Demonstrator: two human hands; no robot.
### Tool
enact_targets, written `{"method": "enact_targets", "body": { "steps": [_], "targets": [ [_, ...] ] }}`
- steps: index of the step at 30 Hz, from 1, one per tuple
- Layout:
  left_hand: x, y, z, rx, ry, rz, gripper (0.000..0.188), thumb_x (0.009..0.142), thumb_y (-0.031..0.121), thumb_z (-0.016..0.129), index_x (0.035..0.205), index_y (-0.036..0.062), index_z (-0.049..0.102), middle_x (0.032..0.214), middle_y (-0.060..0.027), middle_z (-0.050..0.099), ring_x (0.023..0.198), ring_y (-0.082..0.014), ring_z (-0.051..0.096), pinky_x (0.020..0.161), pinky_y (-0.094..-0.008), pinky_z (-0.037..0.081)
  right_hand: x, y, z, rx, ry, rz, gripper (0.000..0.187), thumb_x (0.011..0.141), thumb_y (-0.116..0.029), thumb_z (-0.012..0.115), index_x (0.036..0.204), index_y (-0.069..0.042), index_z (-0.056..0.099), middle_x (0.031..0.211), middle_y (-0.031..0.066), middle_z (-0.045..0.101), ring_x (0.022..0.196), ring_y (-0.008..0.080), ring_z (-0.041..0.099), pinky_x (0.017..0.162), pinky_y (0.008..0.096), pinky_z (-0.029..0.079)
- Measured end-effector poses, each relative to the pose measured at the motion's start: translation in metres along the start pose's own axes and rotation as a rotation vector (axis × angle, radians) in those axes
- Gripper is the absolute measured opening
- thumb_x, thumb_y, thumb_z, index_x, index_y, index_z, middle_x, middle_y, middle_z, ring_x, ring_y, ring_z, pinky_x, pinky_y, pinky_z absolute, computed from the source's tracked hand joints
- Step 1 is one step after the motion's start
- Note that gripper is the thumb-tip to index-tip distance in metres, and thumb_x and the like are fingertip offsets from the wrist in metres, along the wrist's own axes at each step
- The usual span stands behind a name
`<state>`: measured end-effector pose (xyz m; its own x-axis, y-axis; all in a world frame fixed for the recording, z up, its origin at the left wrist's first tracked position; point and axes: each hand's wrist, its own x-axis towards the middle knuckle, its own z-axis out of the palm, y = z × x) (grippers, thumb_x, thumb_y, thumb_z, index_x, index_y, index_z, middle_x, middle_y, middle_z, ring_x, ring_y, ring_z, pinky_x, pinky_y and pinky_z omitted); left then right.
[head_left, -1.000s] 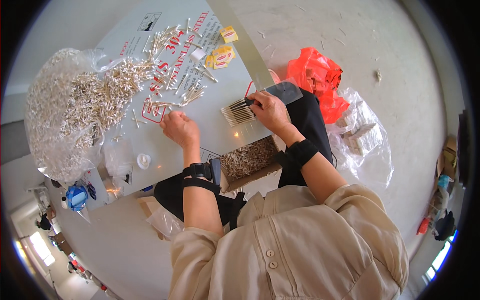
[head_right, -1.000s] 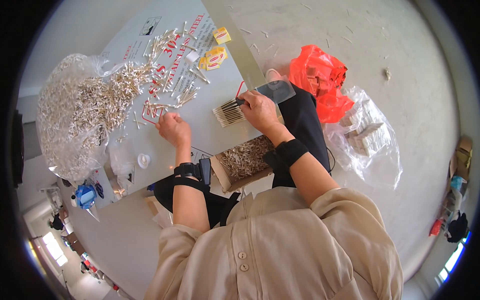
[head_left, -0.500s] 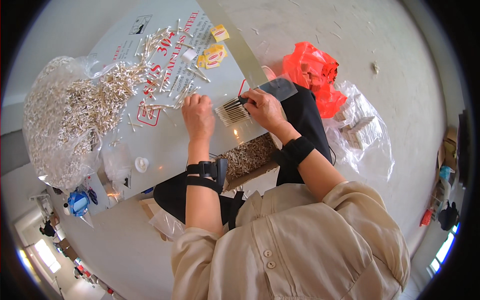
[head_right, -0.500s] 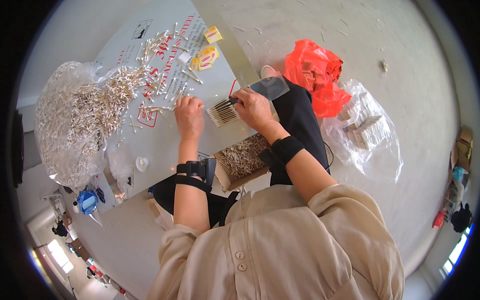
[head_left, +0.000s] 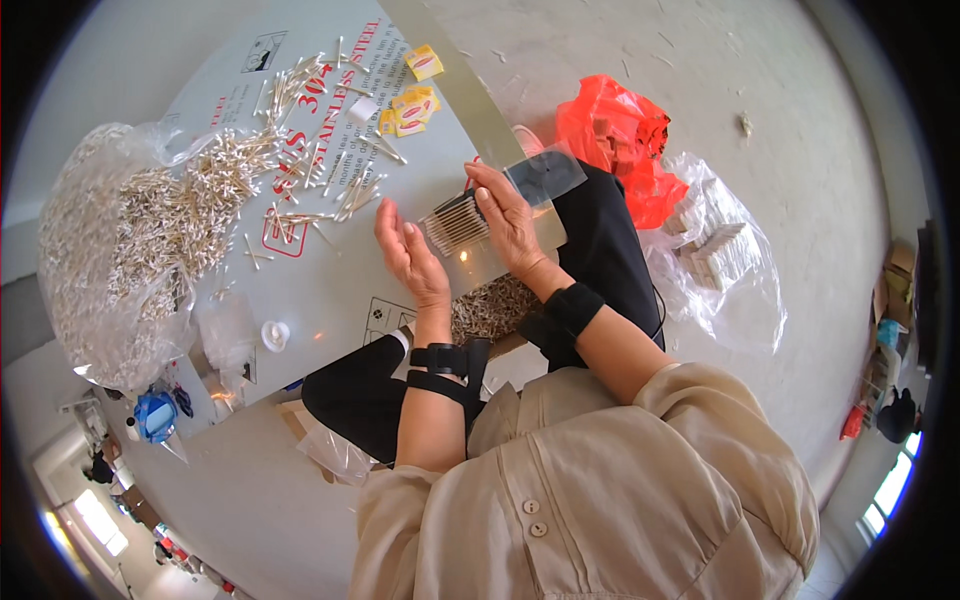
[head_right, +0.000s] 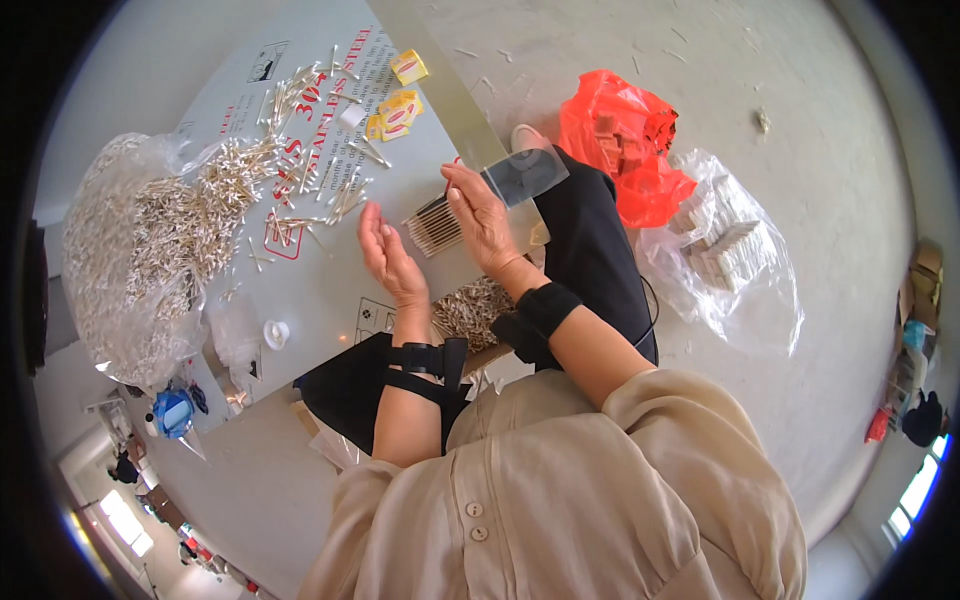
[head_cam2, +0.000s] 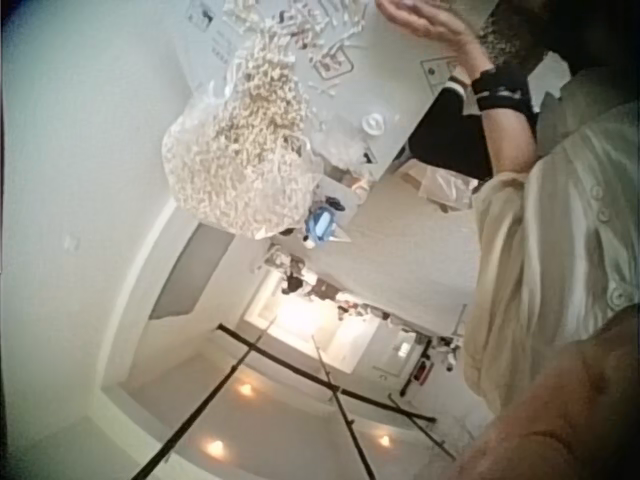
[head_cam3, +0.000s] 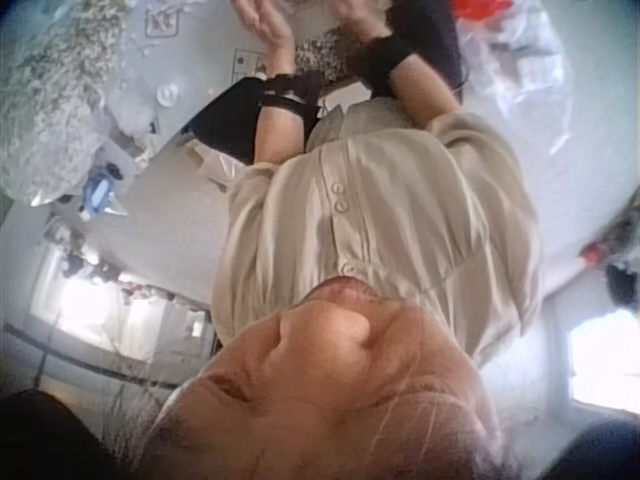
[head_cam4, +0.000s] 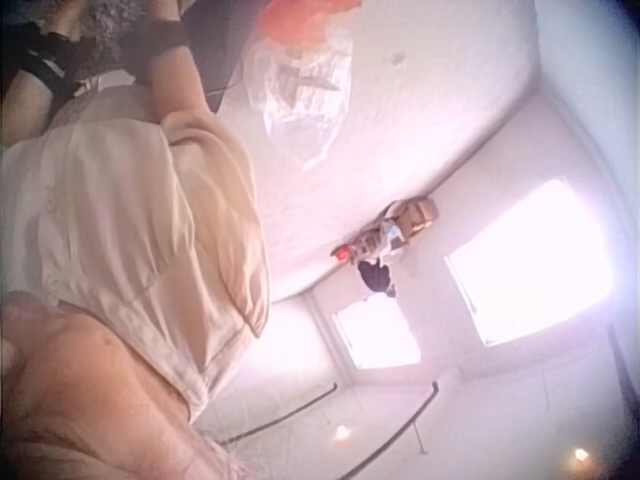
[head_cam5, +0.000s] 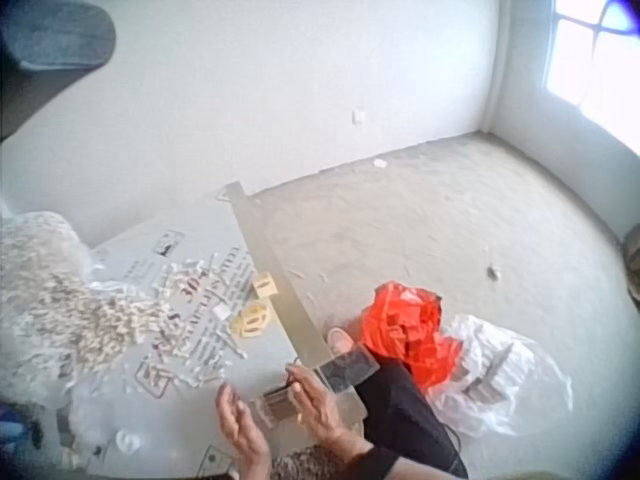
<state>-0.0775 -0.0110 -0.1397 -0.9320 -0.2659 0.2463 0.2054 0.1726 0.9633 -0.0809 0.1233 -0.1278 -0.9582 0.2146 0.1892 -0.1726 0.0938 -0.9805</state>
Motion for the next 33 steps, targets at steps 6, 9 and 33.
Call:
{"method": "enact_targets", "body": {
  "steps": [6,9,33],
  "targets": [
    [-0.004,0.002,0.018,-0.154,0.015,-0.092,0.052,0.102,0.028,0.043,0.142,-0.0027,0.035,0.142,-0.0211,0.041,0.132,-0.0299,0.042,0.113,-0.0420,0.031,-0.002,0.002,0.012,0.084,-0.033,0.117,0.032,0.102,-0.016,0.048,0.128,0.001,0.055,0.125,0.0128,0.058,0.117,0.0208,0.054,0.100,0.0296,0.040],
    [-0.001,0.004,0.021,-0.155,-0.019,-0.104,0.051,0.102,0.029,0.043,0.141,-0.0030,0.037,0.139,-0.0218,0.044,0.130,-0.0301,0.044,0.112,-0.0416,0.032,-0.004,0.003,0.018,0.117,0.030,0.133,0.030,0.101,-0.014,0.049,0.125,0.002,0.055,0.123,0.0158,0.059,0.115,0.0243,0.056,0.099,0.0309,0.042],
    [-0.016,0.029,-0.019,0.745,-0.462,0.262,0.072,0.090,0.039,0.059,0.147,0.0046,0.032,0.153,-0.0183,0.029,0.143,-0.0355,0.024,0.116,-0.0522,0.018,-0.017,-0.004,-0.038,-0.165,-0.041,0.210,0.009,0.087,-0.007,0.063,0.094,-0.001,0.065,0.091,0.0102,0.064,0.079,0.0214,0.063,0.072,0.0308,0.050]
  ]
}}
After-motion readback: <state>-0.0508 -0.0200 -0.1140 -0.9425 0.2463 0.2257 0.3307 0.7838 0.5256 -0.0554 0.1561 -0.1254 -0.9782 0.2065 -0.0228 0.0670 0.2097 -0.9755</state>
